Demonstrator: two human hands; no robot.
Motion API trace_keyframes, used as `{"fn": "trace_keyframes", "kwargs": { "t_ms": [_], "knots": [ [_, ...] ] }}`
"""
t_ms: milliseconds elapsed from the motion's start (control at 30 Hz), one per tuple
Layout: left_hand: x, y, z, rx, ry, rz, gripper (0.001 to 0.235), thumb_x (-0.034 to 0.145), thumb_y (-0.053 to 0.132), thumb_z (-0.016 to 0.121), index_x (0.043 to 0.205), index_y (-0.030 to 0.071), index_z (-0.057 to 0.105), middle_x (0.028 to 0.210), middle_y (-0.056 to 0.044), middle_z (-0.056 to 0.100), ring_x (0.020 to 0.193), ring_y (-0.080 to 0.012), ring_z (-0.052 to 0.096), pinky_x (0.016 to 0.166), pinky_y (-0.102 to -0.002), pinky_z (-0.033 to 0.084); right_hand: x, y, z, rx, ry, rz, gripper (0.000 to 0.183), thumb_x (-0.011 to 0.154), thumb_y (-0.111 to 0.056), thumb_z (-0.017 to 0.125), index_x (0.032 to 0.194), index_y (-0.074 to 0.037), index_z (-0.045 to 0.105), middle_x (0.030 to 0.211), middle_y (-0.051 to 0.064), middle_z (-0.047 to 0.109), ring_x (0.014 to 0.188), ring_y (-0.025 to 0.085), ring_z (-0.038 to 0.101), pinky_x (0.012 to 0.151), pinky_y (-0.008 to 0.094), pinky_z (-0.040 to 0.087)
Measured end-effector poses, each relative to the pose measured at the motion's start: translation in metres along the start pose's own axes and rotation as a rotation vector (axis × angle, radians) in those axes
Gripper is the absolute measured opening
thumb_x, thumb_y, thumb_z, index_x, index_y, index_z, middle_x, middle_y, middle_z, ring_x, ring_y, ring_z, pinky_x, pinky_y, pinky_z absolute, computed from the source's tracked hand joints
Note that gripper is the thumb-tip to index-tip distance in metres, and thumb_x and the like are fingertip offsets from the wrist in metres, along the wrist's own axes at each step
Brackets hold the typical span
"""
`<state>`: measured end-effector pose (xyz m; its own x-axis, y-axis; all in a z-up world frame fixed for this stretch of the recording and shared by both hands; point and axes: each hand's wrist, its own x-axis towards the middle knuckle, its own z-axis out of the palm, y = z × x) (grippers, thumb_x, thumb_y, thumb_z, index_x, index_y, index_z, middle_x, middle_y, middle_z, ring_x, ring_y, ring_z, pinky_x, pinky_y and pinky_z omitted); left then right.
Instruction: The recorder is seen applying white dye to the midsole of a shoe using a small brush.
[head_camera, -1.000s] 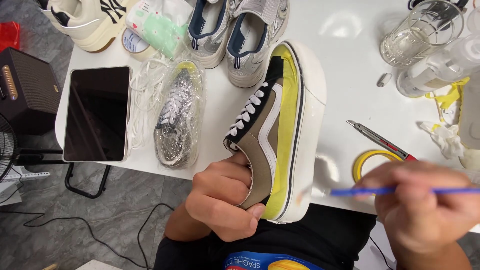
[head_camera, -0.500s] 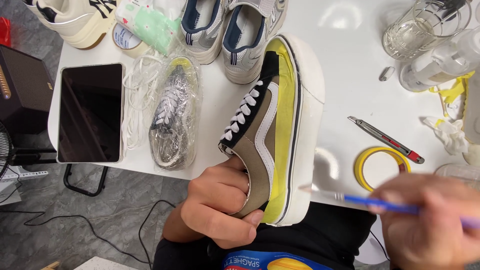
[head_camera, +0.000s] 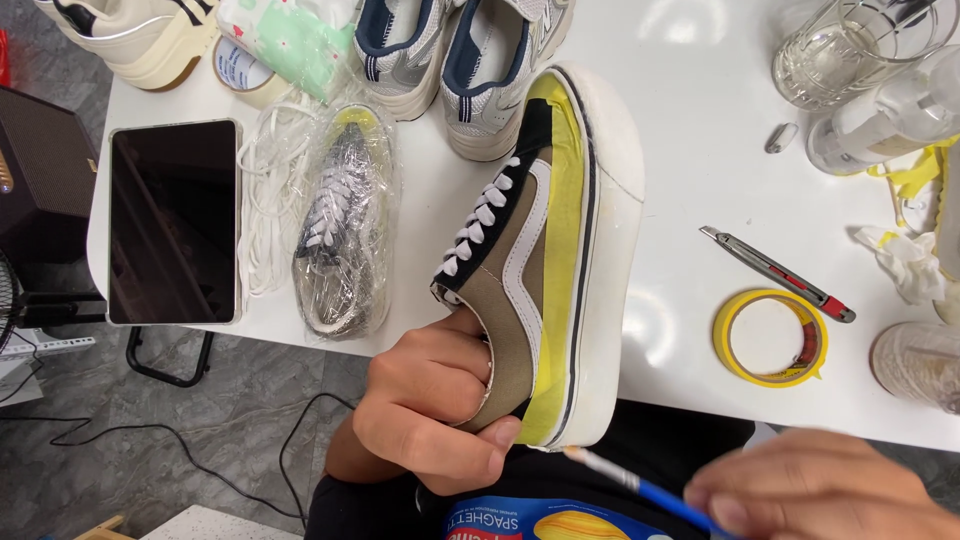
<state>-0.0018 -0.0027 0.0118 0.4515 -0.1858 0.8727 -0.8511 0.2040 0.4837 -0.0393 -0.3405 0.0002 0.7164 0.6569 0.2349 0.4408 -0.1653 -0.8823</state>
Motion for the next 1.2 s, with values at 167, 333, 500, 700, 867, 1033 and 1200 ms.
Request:
{"fn": "trace_keyframes", "kwargs": {
  "t_ms": [167, 333, 500, 700, 867, 1033, 1200],
  "knots": [
    [0.000, 0.003, 0.003, 0.037, 0.009, -0.011, 0.028, 0.076, -0.013, 0.068, 0.084, 0.012, 0.058, 0.054, 0.003, 0.039, 0.042, -0.0149, 0.040, 0.048, -0.038, 0.035, 0.004, 0.030, 0.020, -0.002, 0.382, -0.346, 0.025, 0.106, -0.018, 0.052, 0.128, -0.007, 0.057, 0.095, 0.006, 0.074, 0.084, 0.026, 0.077, 0.072, 0.041, 0.067],
    [0.001, 0.002, 0.002, 0.054, -0.008, 0.018, 0.027, 0.077, -0.014, 0.068, 0.084, 0.011, 0.061, 0.055, 0.004, 0.037, 0.042, -0.0137, 0.039, 0.048, -0.037, 0.033, 0.021, 0.020, -0.001, 0.092, 0.225, -0.441, 0.027, 0.106, -0.023, 0.058, 0.129, -0.011, 0.051, 0.092, 0.008, 0.074, 0.078, 0.025, 0.078, 0.064, 0.040, 0.067],
    [0.007, 0.002, -0.004, 0.031, -0.081, 0.038, 0.029, 0.079, -0.017, 0.069, 0.085, 0.010, 0.062, 0.057, 0.004, 0.036, 0.044, -0.0129, 0.039, 0.049, -0.037, 0.034, 0.023, 0.026, 0.030, 0.095, 0.320, -0.289, 0.022, 0.107, -0.023, 0.055, 0.120, -0.006, 0.059, 0.084, 0.012, 0.073, 0.069, 0.028, 0.074, 0.060, 0.043, 0.067],
    [0.001, -0.004, -0.001, -0.037, -0.082, 0.149, 0.030, 0.074, -0.020, 0.070, 0.080, 0.008, 0.062, 0.055, 0.003, 0.037, 0.042, -0.0113, 0.038, 0.044, -0.035, 0.030, 0.028, 0.022, 0.045, 0.432, 0.938, -0.192, 0.022, 0.103, -0.022, 0.061, 0.112, -0.002, 0.065, 0.077, 0.018, 0.069, 0.050, 0.024, 0.064, 0.049, 0.037, 0.059],
    [0.000, -0.006, 0.002, -0.048, -0.070, 0.160, 0.032, 0.069, -0.021, 0.070, 0.078, 0.008, 0.061, 0.055, 0.004, 0.034, 0.040, -0.0110, 0.035, 0.042, -0.035, 0.026, 0.038, 0.022, 0.048, 0.483, 0.825, -0.031, 0.023, 0.103, -0.019, 0.066, 0.109, 0.002, 0.062, 0.074, 0.023, 0.069, 0.053, 0.028, 0.063, 0.051, 0.039, 0.058],
    [0.000, -0.005, 0.002, -0.037, -0.056, 0.173, 0.032, 0.066, -0.021, 0.069, 0.077, 0.008, 0.061, 0.054, 0.004, 0.035, 0.040, -0.0102, 0.035, 0.042, -0.034, 0.024, 0.044, 0.021, 0.044, 0.511, 0.862, -0.122, 0.020, 0.109, -0.017, 0.067, 0.110, 0.003, 0.063, 0.080, 0.022, 0.068, 0.055, 0.026, 0.066, 0.053, 0.039, 0.061],
    [-0.001, -0.005, 0.003, -0.046, -0.075, 0.147, 0.031, 0.067, -0.021, 0.068, 0.078, 0.007, 0.060, 0.055, 0.003, 0.035, 0.041, -0.0123, 0.036, 0.043, -0.036, 0.027, 0.040, 0.021, 0.048, 0.418, 0.730, -0.168, 0.022, 0.103, -0.021, 0.066, 0.109, 0.000, 0.063, 0.077, 0.019, 0.068, 0.052, 0.023, 0.064, 0.049, 0.039, 0.060]
  ]
}}
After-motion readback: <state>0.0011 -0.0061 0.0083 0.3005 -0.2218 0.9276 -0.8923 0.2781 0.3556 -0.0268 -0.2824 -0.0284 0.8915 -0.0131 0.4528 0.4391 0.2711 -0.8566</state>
